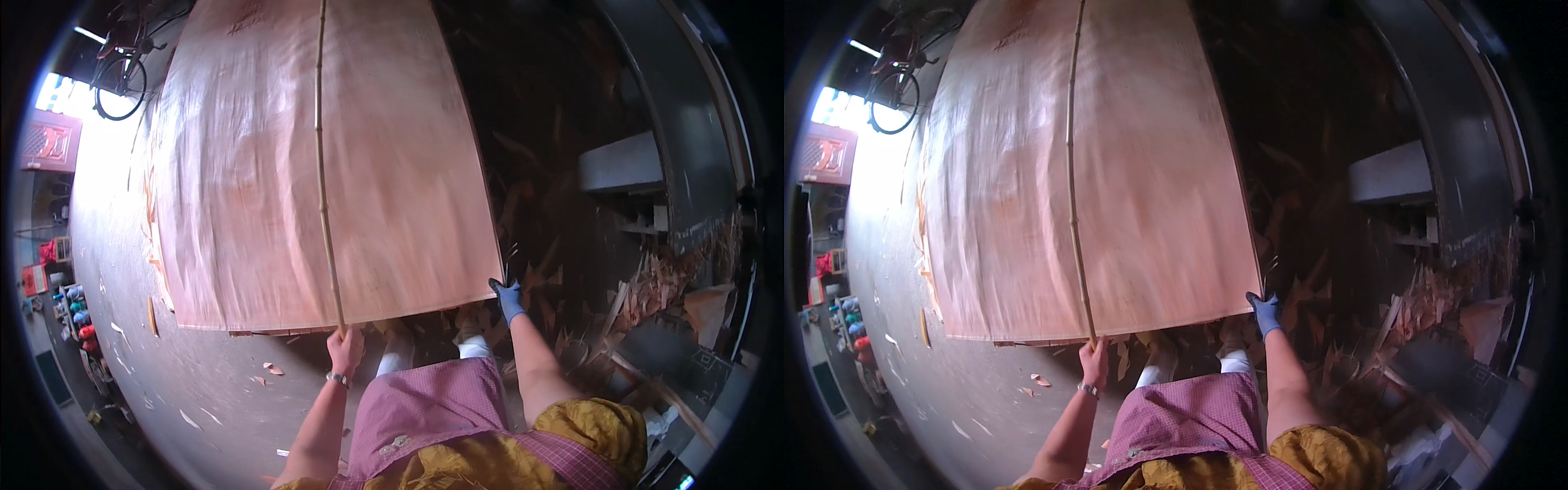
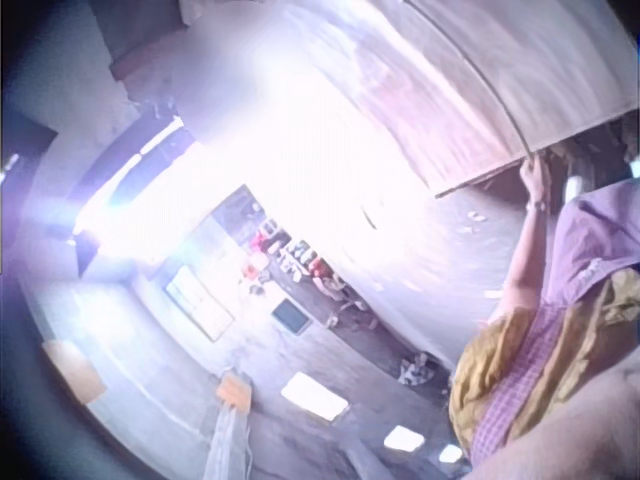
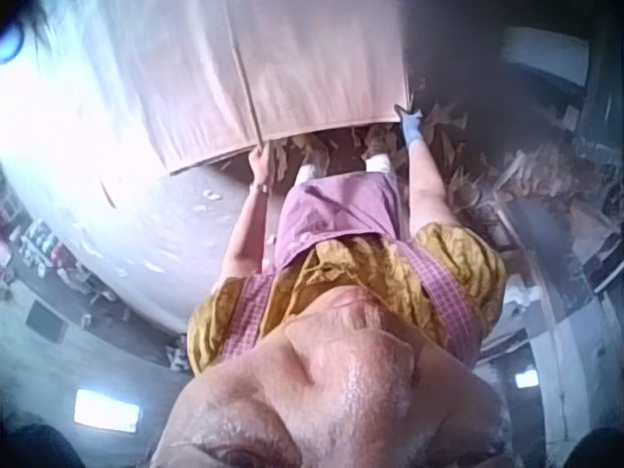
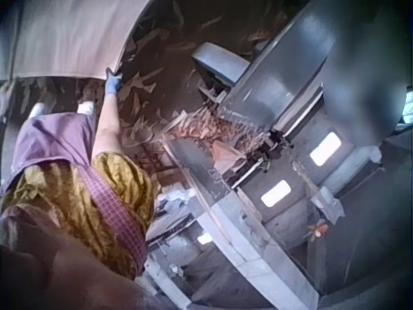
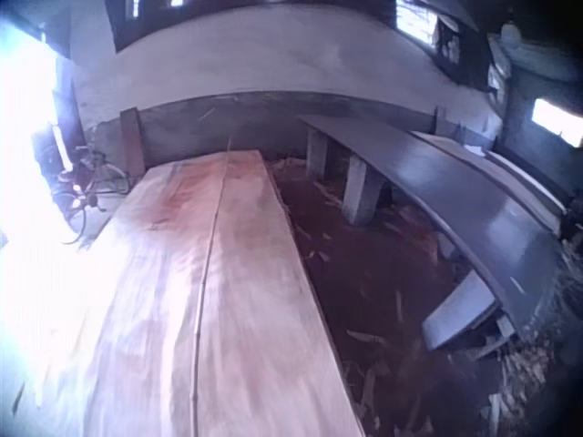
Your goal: The person handles wood veneer sheets by lifting them from a stack, moving them to a work surface, and using a small blade to trim and patch sections.
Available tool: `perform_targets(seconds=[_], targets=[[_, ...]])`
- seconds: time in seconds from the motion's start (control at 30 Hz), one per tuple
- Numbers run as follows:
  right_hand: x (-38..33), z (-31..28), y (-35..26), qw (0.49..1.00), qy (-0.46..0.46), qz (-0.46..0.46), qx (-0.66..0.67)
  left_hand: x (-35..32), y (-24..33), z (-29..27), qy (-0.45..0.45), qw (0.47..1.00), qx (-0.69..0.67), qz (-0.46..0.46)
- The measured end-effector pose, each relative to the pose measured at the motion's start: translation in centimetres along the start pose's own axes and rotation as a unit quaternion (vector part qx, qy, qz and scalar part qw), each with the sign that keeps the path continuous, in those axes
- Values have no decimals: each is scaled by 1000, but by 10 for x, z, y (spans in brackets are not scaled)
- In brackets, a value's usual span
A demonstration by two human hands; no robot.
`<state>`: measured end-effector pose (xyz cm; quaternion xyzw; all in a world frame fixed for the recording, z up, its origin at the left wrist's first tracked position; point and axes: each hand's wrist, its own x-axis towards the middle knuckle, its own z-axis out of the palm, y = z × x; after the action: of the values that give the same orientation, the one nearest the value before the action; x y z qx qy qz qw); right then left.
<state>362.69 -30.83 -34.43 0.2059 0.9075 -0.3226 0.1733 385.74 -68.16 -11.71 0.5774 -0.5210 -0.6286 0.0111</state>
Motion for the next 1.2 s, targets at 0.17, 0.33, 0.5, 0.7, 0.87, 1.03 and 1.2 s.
perform_targets(seconds=[0.17,0.33,0.5,0.7,0.87,1.03,1.2], targets=[[-55,-31,-60,999,24,2,-46,95,-24,-2,21,994,107,8],[-83,-41,-89,992,-49,-118,1,106,-23,18,-19,989,132,-70],[-139,-50,-153,970,-101,-178,131,61,-6,45,7,844,511,163],[-199,-55,-226,946,-153,-237,157,-5,-14,117,-184,815,418,355],[-200,-66,-226,887,-276,-200,311,34,-56,139,-180,977,-31,111],[-136,-23,-87,939,-191,-17,287,66,-4,125,-157,986,-45,-34],[-71,7,32,963,-175,137,155,88,4,116,-228,968,-57,-90]])
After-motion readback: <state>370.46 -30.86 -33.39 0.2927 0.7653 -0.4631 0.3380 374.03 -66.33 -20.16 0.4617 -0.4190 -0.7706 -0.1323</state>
